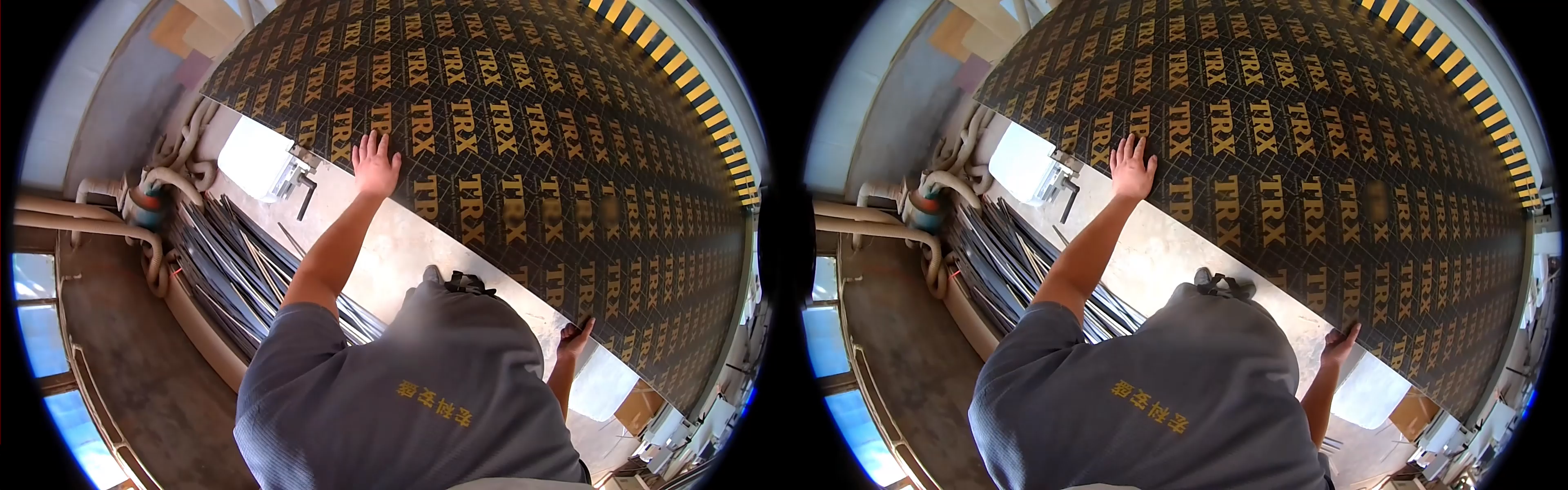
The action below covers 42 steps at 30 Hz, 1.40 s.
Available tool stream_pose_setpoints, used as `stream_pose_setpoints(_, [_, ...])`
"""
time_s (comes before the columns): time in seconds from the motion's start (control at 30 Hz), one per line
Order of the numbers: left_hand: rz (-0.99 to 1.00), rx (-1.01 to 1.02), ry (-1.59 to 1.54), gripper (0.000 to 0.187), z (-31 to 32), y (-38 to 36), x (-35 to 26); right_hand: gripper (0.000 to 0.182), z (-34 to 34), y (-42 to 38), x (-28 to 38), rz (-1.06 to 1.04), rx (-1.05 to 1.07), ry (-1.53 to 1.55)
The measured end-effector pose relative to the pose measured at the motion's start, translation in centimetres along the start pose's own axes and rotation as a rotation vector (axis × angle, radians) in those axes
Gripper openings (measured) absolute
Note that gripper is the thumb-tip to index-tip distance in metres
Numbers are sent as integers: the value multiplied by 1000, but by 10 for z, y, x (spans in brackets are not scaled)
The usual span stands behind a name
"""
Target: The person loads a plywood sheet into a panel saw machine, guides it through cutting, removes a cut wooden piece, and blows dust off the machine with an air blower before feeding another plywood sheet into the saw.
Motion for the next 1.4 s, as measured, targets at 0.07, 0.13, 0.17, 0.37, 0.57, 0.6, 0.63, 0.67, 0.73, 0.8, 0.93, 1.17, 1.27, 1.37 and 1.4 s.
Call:
stream_pose_setpoints(0.07, [55,42,26,62,5,9,5,47,-1,2,0,2,29,18])
stream_pose_setpoints(0.13, [122,61,8,58,5,26,20,51,-1,-1,1,0,37,2])
stream_pose_setpoints(0.17, [43,117,-28,57,8,38,35,54,1,-3,3,-3,34,-22])
stream_pose_setpoints(0.37, [-57,32,16,68,30,45,69,62,9,-13,12,-21,-14,-160])
stream_pose_setpoints(0.57, [-61,25,16,64,24,47,68,63,8,-12,6,5,-97,-124])
stream_pose_setpoints(0.6, [-61,32,9,65,24,47,67,63,8,-12,5,-2,-88,-120])
stream_pose_setpoints(0.63, [-63,36,2,66,24,48,67,62,9,-12,4,-9,-76,-116])
stream_pose_setpoints(0.67, [-66,38,-4,67,24,48,68,62,11,-10,4,-15,-61,-112])
stream_pose_setpoints(0.73, [-64,17,24,64,25,46,69,60,10,-11,5,-23,-85,-138])
stream_pose_setpoints(0.8, [-54,-5,53,63,26,47,68,59,8,-11,5,-29,-101,-146])
stream_pose_setpoints(0.93, [-52,-15,20,63,28,47,70,56,8,-8,6,-30,-68,-126])
stream_pose_setpoints(1.17, [-59,28,23,69,32,44,70,47,-1,-3,9,-8,3,-121])
stream_pose_setpoints(1.27, [-67,82,25,70,29,44,70,56,6,-8,7,-16,-35,-109])
stream_pose_setpoints(1.37, [-68,68,4,71,30,43,70,64,10,-8,6,-6,-43,-84])
stream_pose_setpoints(1.4, [-65,57,-15,71,30,43,71,66,9,-8,4,-4,-46,-75])
Point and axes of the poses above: each hand's wrist, its own y-axis towards the middle knuckle, its own z-axis out of the palm, x = y × z, the point moved 6 cm from there along y, towards the middle knuckle, and after that the axes turned 8 degrees about y, right-handed, at the moved point
